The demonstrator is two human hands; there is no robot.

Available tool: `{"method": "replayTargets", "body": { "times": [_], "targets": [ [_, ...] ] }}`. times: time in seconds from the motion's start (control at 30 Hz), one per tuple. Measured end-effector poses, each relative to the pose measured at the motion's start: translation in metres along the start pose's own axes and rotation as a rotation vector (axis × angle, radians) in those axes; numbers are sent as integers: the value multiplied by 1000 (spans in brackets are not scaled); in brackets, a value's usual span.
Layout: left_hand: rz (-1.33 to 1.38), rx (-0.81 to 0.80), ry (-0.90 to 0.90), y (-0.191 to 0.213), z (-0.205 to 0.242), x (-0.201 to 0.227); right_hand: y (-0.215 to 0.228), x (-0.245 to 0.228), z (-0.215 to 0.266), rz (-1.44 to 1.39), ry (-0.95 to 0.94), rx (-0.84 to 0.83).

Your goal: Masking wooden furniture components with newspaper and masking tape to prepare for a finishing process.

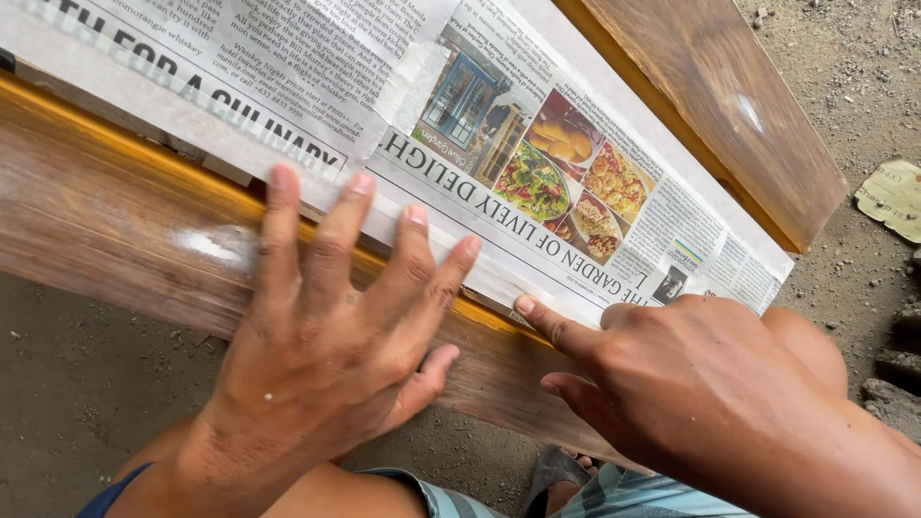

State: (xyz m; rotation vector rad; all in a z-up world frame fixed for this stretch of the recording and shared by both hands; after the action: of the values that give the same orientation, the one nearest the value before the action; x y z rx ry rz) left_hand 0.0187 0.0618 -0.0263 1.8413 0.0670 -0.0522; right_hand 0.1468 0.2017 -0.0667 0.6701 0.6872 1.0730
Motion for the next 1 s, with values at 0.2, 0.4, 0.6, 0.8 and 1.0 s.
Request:
{"method": "replayTargets", "body": {
  "times": [0.2,0.4,0.6,0.8,1.0],
  "targets": [
    [-74,-112,-184,-26,-7,46,-8,12,6,-21,22,-44],
    [-54,-113,-183,-32,-9,55,-74,49,44,-452,356,666],
    [-94,-110,-206,-39,-9,57,-100,65,75,-489,437,947],
    [-81,-171,-186,-41,-7,57,-122,75,74,-16,323,399],
    [-85,-193,-187,-42,-5,57,-111,65,58,112,221,301]
  ]
}}
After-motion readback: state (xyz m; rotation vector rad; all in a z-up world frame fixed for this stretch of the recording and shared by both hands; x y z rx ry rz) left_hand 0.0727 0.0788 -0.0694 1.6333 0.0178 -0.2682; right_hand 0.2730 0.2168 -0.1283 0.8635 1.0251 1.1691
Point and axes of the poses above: each hand's wrist, its own z-axis away from the middle knuckle, its own y-axis out of the back of the hand, x = y × z, the point moved 5 cm from there along -z, towards the middle knuckle, and after that the axes turned 9 degrees about x, right-handed, at the moved point
